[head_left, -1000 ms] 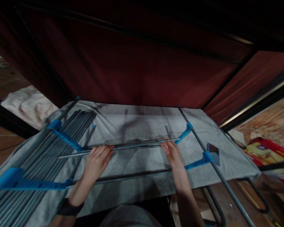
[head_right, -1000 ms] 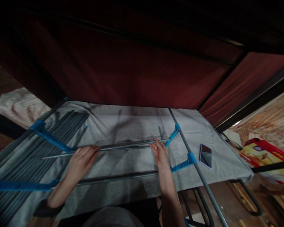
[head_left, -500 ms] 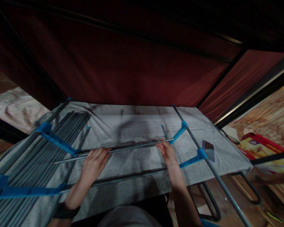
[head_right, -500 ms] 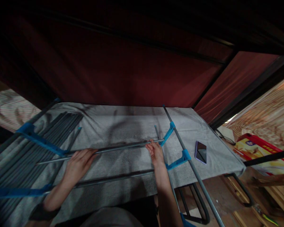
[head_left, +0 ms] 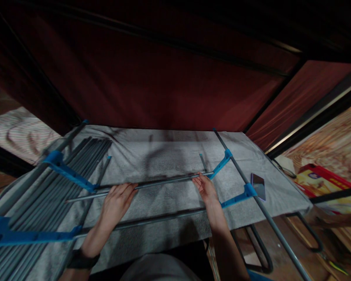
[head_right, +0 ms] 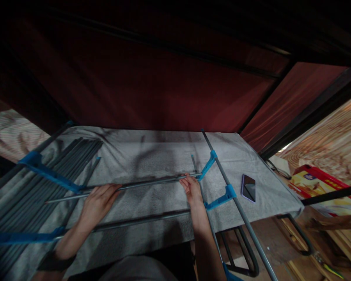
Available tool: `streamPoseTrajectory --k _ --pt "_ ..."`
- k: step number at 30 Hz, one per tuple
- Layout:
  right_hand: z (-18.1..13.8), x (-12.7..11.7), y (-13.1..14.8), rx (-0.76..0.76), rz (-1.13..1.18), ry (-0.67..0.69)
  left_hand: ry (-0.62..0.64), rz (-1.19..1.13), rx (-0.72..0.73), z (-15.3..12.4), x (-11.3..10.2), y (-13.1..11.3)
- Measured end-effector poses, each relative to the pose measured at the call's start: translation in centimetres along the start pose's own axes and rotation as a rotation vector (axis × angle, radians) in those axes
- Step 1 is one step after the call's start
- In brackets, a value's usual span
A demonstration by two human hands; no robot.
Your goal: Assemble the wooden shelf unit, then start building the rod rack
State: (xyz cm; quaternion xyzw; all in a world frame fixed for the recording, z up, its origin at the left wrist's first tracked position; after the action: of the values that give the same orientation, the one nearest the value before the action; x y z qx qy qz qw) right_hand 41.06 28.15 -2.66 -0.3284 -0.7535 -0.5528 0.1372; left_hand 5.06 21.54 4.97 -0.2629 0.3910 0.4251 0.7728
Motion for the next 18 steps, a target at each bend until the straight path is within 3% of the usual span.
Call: streamPoseTrajectory --k 18 --pt "-0.07 0.0 -0.18 0.03 0.018 0.01 0.031 -0.023 -0.042 0.1 0.61 0.0"
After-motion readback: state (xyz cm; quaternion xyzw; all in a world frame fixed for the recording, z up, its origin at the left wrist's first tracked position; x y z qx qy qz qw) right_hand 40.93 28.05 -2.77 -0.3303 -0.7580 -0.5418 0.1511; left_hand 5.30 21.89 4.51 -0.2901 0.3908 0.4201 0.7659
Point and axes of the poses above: each hand's wrist, its own z-axis towards the middle knuckle, its own x-axis out of the palm, y = z × x, the point moved 6 cm from there along z, towards the middle knuckle, and after that the axes turned 3 degrees about x, right-handed, at the moved point
